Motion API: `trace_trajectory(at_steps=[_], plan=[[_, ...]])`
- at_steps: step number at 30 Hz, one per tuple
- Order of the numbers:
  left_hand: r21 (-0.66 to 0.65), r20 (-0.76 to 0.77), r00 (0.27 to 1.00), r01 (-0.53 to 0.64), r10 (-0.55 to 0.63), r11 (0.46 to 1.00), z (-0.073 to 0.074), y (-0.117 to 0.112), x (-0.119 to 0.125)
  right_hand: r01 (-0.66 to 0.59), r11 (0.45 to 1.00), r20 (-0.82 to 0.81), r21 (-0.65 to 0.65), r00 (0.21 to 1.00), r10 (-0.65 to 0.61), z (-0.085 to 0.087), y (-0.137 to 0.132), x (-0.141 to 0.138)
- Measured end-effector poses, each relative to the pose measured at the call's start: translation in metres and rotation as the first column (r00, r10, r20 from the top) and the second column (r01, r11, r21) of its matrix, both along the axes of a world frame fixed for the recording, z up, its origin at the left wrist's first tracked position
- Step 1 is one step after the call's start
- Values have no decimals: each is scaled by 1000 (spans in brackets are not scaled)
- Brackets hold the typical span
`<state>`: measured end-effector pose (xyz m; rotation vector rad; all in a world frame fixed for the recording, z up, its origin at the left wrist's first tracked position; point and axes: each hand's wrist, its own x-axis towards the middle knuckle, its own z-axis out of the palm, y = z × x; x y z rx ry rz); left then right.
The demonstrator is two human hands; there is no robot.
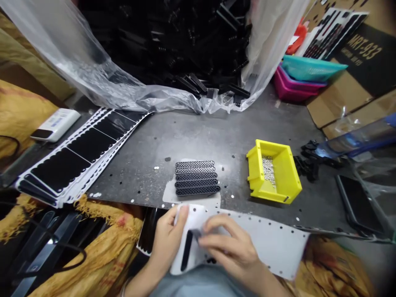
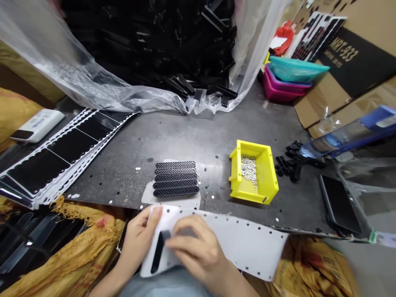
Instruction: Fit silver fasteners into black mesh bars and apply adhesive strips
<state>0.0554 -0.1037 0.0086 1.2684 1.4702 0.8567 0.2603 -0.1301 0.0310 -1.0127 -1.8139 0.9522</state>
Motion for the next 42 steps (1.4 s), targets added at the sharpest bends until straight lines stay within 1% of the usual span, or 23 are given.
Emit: trace_trajectory(at_steps=[1, 2, 3, 4, 5, 6, 7, 8, 10, 11, 13, 15, 16, 18, 25, 28, 31, 33, 35, 37, 38, 39, 42], plan=[[72, -81, 997, -11, 17, 997, -5, -2, -9, -58, 991, -116, -121, 992, 44, 2, -2, 7], [152, -151, 988, -12, 35, 988, -9, -3, -19, -92, 968, -236, -233, 971, 36, 5, -3, 15], [224, -205, 978, 1, 46, 975, -13, -4, -27, -84, 944, -326, -318, 945, -25, 8, -1, 22], [280, -238, 971, 30, 39, 960, -15, -4, -34, -38, 932, -360, -360, 927, -101, 9, 3, 28], [316, -251, 968, 61, 21, 947, -15, -3, -39, 42, 932, -327, -359, 930, -167, 11, 10, 32], [337, -250, 968, 88, -1, 937, -15, -2, -42, 133, 941, -229, -312, 951, -210, 11, 18, 32], [344, -237, 971, 110, -27, 933, -14, 0, -43, 202, 953, -84, -227, 971, -226, 9, 27, 29], [340, -214, 976, 123, -51, 933, -13, 3, -43, 234, 965, 73, -122, 971, -226, 7, 37, 24], [283, -149, 987, 97, -56, 954, -11, 8, -39, 166, 984, 309, 57, 935, -176, 1, 54, 7], [232, -115, 993, 57, -30, 971, -11, 10, -38, 106, 988, 368, 116, 919, -142, -2, 61, -3], [120, -42, 998, -42, 47, 992, -13, 15, -35, 12, 981, 411, 191, 907, -91, -8, 72, -19], [26, 10, 993, -117, 117, 993, -17, 19, -34, -21, 974, 417, 227, 906, -78, -11, 78, -28], [-4, 23, 991, -129, 129, 992, -18, 21, -33, -28, 971, 416, 237, 906, -75, -12, 80, -30], [-44, 23, 994, -110, 111, 993, -18, 26, -32, -38, 970, 420, 241, 905, -69, -12, 83, -31], [-85, -43, 997, -67, 64, 994, -16, 38, -28, -62, 973, 440, 224, 897, -45, -12, 87, -33], [-125, -38, 998, -59, 54, 990, -19, 41, -27, -87, 964, 485, 253, 873, -49, -13, 87, -35], [-162, -15, 999, -47, 45, 986, -19, 43, -27, -114, 948, 523, 296, 850, -61, -9, 86, -26], [-181, -19, 998, -57, 55, 982, -18, 44, -27, -70, 965, 519, 251, 852, -73, -5, 85, -11], [-177, -42, 997, -71, 64, 982, -16, 44, -27, 31, 994, 481, 104, 874, -77, -1, 83, 8], [-152, -68, 995, -79, 69, 985, -15, 45, -27, 106, 993, 402, -56, 913, -75, 0, 82, 24], [-138, -79, 994, -80, 69, 987, -15, 45, -27, 126, 987, 357, -100, 931, -82, 0, 81, 30], [-127, -87, 994, -78, 67, 989, -14, 45, -27, 137, 984, 315, -117, 944, -94, -2, 81, 34], [-100, -97, 993, -72, 63, 992, -12, 46, -28, 152, 985, 240, -85, 962, -128, -8, 81, 36]])
